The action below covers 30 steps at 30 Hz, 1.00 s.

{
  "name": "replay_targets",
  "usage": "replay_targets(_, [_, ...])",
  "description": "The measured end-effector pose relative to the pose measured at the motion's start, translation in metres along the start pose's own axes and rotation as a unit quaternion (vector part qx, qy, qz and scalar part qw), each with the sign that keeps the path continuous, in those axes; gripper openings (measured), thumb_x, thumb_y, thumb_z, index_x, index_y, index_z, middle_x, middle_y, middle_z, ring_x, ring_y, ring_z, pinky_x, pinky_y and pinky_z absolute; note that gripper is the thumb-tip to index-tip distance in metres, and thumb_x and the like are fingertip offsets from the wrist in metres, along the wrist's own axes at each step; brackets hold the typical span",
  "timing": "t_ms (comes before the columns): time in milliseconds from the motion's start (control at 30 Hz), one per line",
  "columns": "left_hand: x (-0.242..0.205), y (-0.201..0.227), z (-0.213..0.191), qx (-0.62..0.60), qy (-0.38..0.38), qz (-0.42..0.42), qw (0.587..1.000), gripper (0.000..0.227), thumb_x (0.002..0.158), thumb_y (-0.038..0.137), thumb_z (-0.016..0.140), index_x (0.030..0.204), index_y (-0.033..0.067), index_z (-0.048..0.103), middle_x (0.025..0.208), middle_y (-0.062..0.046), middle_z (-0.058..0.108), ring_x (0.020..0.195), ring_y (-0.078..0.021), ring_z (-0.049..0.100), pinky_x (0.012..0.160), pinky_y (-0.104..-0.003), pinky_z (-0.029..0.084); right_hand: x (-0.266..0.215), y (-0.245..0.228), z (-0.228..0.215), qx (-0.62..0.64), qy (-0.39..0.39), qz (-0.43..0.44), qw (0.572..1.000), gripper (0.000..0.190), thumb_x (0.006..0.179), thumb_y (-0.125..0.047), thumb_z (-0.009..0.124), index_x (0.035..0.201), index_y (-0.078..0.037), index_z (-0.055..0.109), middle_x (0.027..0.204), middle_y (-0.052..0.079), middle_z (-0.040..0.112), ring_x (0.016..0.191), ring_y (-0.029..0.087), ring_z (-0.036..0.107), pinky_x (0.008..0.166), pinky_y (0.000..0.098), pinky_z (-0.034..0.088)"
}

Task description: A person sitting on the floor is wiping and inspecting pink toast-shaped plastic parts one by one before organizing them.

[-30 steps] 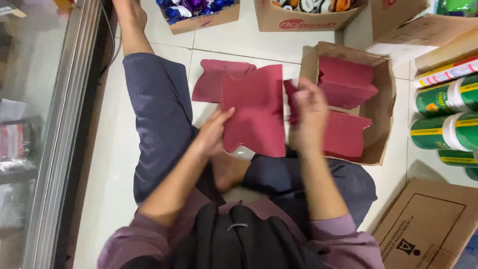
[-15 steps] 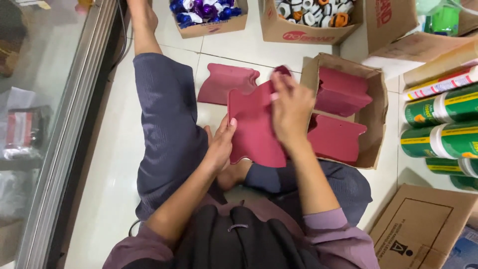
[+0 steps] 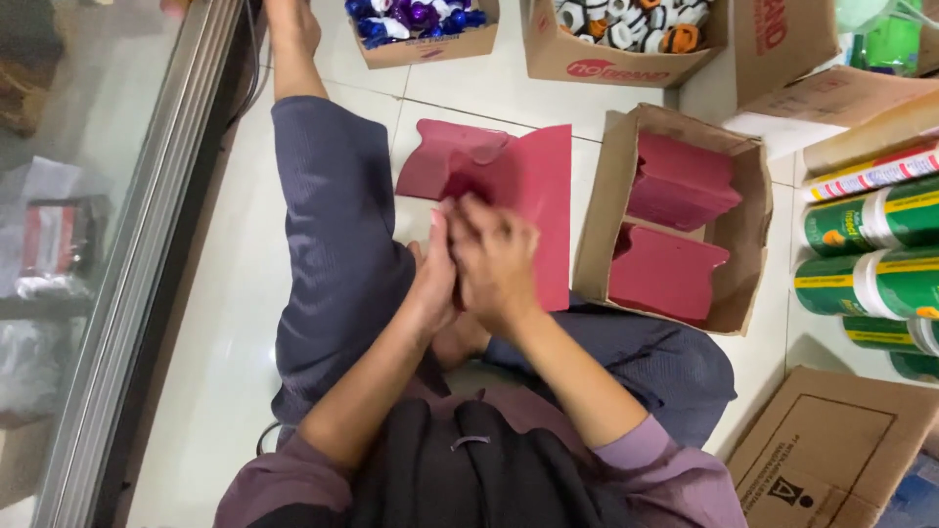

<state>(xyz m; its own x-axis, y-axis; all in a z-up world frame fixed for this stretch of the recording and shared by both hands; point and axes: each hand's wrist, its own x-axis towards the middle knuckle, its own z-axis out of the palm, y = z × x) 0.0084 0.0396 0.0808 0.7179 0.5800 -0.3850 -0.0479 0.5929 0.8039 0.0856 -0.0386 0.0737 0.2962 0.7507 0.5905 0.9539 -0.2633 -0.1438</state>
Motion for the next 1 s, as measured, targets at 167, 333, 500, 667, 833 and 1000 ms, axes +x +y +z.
replay_targets(167, [-0.016,0.004,0.002,0.102,0.023,-0.037,0.994,0.09,0.09,0.067,0.024,0.155,0.0042,0.034,0.159,-0.018,0.029,0.149,-0.0296,0.018,0.112,-0.038,0.01,0.019,0.004,-0.023,0.032,0.008,0.006,0.999,0.045,0.099,-0.023,0.061,0.143,-0.028,0.06,0.146,-0.003,0.052,0.122,0.027,0.049,0.098,0.0435,0.037])
replay_targets(333, [-0.017,-0.014,0.009,0.169,-0.032,0.006,0.985,0.082,0.099,0.056,0.02,0.153,-0.003,0.035,0.162,-0.02,0.035,0.152,-0.0294,0.027,0.122,-0.038,-0.004,0.037,0.021,-0.035,0.053,0.022,0.083,0.995,0.048,0.105,-0.02,0.055,0.154,-0.021,0.052,0.146,0.001,0.05,0.123,0.027,0.045,0.097,0.0402,0.035])
replay_targets(500, [-0.008,0.0,0.0,0.064,0.039,-0.035,0.997,0.086,0.093,0.065,0.025,0.158,0.0091,0.031,0.166,-0.017,0.032,0.155,-0.0269,0.022,0.124,-0.035,-0.003,0.01,-0.017,-0.026,0.004,0.021,0.007,1.0,0.044,0.103,-0.026,0.051,0.145,-0.02,0.059,0.145,0.001,0.053,0.117,0.029,0.05,0.094,0.0423,0.041])
replay_targets(667, [-0.025,0.033,0.019,0.042,0.111,0.026,0.993,0.074,0.098,0.053,0.053,0.144,-0.0053,0.05,0.134,-0.027,0.057,0.119,-0.0364,0.06,0.102,-0.055,0.048,-0.001,0.01,-0.035,-0.04,0.039,0.028,0.998,0.044,0.105,-0.032,0.047,0.146,-0.025,0.059,0.139,0.002,0.055,0.114,0.027,0.055,0.09,0.0421,0.043])
replay_targets(833, [-0.002,0.007,-0.008,0.04,0.066,0.044,0.996,0.059,0.107,0.046,0.049,0.15,0.0061,0.05,0.121,-0.02,0.069,0.108,-0.0324,0.068,0.092,-0.051,0.055,0.001,0.028,-0.041,-0.02,0.052,0.174,0.983,0.048,0.109,-0.025,0.05,0.156,-0.016,0.049,0.14,0.011,0.05,0.117,0.035,0.047,0.093,0.0443,0.036])
replay_targets(1000, [-0.01,0.013,0.003,-0.058,-0.02,-0.049,0.997,0.077,0.096,0.055,0.042,0.153,0.0038,0.038,0.167,-0.019,0.023,0.153,-0.0284,0.019,0.122,-0.04,0.007,-0.007,-0.026,-0.034,-0.044,0.078,0.063,0.994,0.045,0.097,-0.02,0.06,0.141,-0.017,0.065,0.13,0.009,0.06,0.105,0.033,0.054,0.087,0.0432,0.038])
